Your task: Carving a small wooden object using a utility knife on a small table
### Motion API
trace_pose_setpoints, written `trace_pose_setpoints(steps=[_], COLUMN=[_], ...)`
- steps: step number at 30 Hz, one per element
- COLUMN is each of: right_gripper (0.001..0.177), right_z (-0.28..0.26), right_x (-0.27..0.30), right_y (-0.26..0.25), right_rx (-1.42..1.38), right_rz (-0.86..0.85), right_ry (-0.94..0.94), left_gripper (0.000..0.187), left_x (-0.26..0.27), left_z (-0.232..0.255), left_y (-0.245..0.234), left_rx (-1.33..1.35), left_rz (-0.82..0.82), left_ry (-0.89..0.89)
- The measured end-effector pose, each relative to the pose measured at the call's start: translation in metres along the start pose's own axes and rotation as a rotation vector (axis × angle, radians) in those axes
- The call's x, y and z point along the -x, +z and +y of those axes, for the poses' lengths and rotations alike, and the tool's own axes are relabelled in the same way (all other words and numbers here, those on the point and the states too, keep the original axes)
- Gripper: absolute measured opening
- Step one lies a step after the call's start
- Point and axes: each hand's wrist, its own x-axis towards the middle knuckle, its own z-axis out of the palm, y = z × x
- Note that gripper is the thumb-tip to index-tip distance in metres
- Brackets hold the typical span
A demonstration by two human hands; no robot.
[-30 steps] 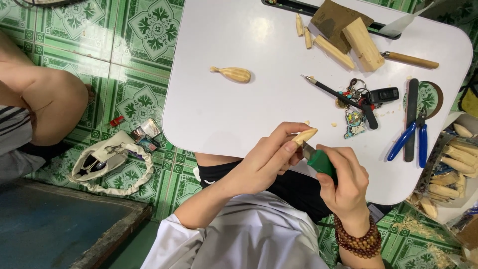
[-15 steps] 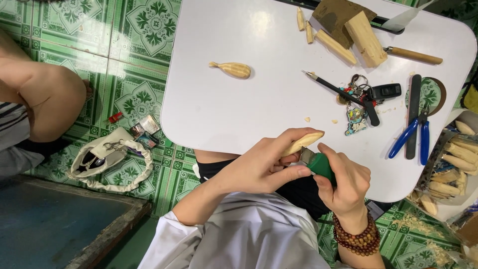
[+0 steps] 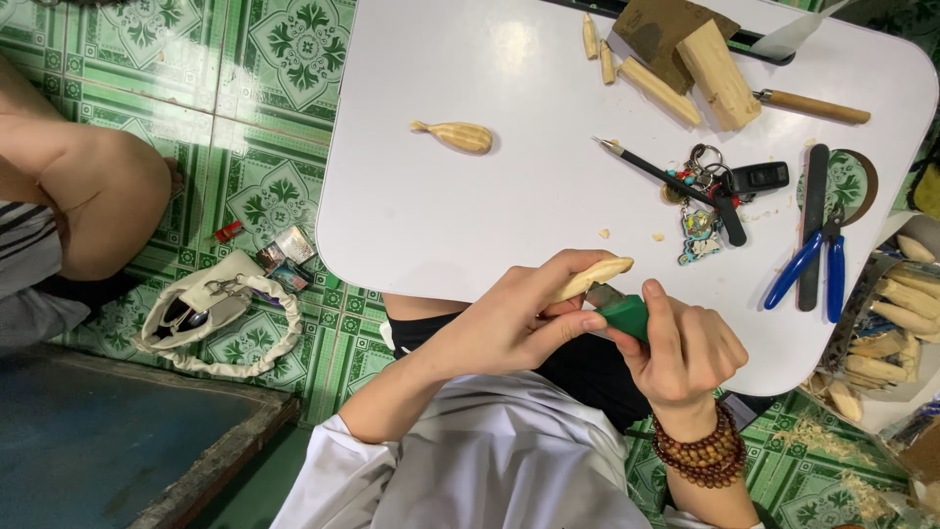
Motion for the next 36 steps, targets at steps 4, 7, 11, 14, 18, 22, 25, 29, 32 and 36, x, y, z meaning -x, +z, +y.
trace_pose_setpoints(steps=[4, 7, 11, 14, 18, 22, 25, 29, 32, 36], right_gripper=[0.062, 0.071, 0.065, 0.048, 0.044, 0.049, 0.072, 0.075, 0.066, 0.033], right_z=[0.011, 0.020, 0.005, 0.008, 0.007, 0.001, 0.002, -0.006, -0.013, -0.020], right_x=[0.013, 0.021, -0.020, -0.002, 0.020, 0.011, 0.026, 0.031, 0.019, 0.022], right_y=[0.000, 0.001, -0.012, -0.012, -0.015, -0.021, -0.021, -0.037, -0.038, -0.044], right_rx=[0.082, 0.046, -0.312, -0.491, -0.596, -0.585, -0.724, -0.824, -0.995, -0.954], right_rz=[0.053, 0.090, -0.031, -0.115, -0.119, -0.165, -0.255, -0.470, -0.404, -0.386], right_ry=[0.028, 0.120, 0.381, 0.444, 0.507, 0.515, 0.537, 0.688, 0.670, 0.703], left_gripper=[0.035, 0.035, 0.037, 0.034, 0.036, 0.044, 0.050, 0.057, 0.058, 0.058], left_x=[0.000, 0.000, -0.005, -0.011, -0.013, -0.011, -0.009, -0.003, 0.003, 0.010], left_z=[0.000, 0.004, 0.008, 0.008, 0.030, 0.034, 0.037, 0.048, 0.046, 0.061], left_y=[0.005, 0.009, 0.007, 0.003, 0.001, 0.005, 0.009, 0.012, 0.020, 0.027], left_rx=[-0.021, -0.010, -0.014, -0.047, -0.034, -0.012, -0.024, -0.187, -0.281, -0.227], left_rz=[0.034, 0.050, 0.056, 0.070, 0.067, 0.042, 0.037, -0.037, 0.030, 0.026], left_ry=[0.005, 0.010, 0.040, 0.071, 0.064, 0.058, 0.078, -0.070, -0.020, -0.003])
